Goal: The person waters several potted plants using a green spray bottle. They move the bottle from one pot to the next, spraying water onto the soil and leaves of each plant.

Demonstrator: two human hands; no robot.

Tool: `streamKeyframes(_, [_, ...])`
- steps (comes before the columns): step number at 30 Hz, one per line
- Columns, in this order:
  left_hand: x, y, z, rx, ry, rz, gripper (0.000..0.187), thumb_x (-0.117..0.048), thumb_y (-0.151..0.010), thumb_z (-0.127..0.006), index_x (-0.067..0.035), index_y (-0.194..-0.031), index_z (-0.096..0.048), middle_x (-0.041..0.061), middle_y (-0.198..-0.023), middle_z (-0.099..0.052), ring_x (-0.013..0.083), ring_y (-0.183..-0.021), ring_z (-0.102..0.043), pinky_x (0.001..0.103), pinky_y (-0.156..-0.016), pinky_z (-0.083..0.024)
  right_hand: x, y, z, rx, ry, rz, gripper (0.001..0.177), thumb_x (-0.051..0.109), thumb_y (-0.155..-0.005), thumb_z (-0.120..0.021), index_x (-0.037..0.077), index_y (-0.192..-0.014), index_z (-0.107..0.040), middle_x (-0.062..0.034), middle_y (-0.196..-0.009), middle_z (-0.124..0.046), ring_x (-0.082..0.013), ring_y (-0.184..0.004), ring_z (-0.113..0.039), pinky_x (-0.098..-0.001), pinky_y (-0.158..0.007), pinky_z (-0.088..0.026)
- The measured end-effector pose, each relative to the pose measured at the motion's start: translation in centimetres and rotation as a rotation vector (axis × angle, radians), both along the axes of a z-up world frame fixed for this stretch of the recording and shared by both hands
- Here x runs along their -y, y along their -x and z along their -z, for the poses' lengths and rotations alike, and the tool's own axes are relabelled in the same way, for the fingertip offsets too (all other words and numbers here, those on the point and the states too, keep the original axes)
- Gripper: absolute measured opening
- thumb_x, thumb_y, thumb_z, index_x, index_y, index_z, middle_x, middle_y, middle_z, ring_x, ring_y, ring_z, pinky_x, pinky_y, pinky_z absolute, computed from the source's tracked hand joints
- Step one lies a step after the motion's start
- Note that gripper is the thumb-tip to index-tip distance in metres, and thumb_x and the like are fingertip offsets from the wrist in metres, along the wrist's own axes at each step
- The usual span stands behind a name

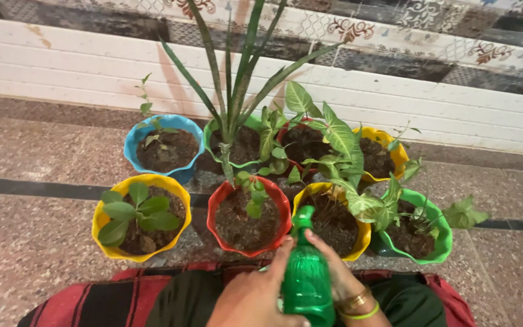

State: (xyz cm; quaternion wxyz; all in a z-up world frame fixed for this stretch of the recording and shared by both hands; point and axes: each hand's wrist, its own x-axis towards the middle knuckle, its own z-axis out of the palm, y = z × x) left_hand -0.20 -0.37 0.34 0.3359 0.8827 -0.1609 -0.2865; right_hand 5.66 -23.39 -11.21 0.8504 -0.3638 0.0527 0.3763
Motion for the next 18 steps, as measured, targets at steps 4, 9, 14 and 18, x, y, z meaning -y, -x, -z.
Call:
streamKeyframes(4, [0.9,0.6,-0.6,0.095,-0.135,0.007,0.129,-0.062,-0.071,-0.081,-0.01,-0.166,-0.011,0.024,-0.098,-0.071,0.0395,-0.083,-0.073,0.049,-0.074,-0.059,-3.0,-1.1,1.5,0.054,0.091,-0.077,0.049,0.047,-0.101,-0.056,0.002,-0.117,-0.062,-0.0145,-0.108,-0.073,-0.0197,-0.085,-0.072,-0.0345,-0.076,-0.061])
streamKeyframes(9, [-1.8,1.0,0.7,0.114,-0.151,-0.047,0.122,-0.061,-0.065,-0.082,-0.013,-0.16,-0.021,0.021,-0.095,-0.073,0.0384,-0.085,-0.074,0.047,-0.078,-0.058,-4.9,-0.9,1.1,-0.225,0.118,-0.11,0.054,0.05,-0.102,-0.056,-0.002,-0.116,-0.065,-0.0146,-0.095,-0.072,-0.0237,-0.077,-0.074,-0.037,-0.074,-0.062])
streamKeyframes(14, [-5.7,1.7,1.4,0.074,-0.003,-0.206,0.12,-0.064,-0.065,-0.08,-0.015,-0.159,-0.024,0.019,-0.091,-0.076,0.0369,-0.084,-0.075,0.045,-0.079,-0.06,-8.1,-1.3,-0.7,-0.239,0.072,-0.254,0.053,0.051,-0.098,-0.057,0.002,-0.117,-0.067,-0.0136,-0.095,-0.075,-0.0236,-0.079,-0.074,-0.0376,-0.073,-0.061])
streamKeyframes(18, [-7.1,2.7,0.9,0.0,-0.064,-0.309,0.13,-0.067,-0.067,-0.081,-0.013,-0.163,-0.013,0.019,-0.089,-0.074,0.0347,-0.084,-0.077,0.044,-0.079,-0.062,-12.7,-2.0,-1.2,-0.248,0.021,-0.303,0.04,0.044,-0.099,-0.058,0.01,-0.118,-0.064,-0.0092,-0.107,-0.074,-0.0204,-0.095,-0.073,-0.0364,-0.087,-0.061])
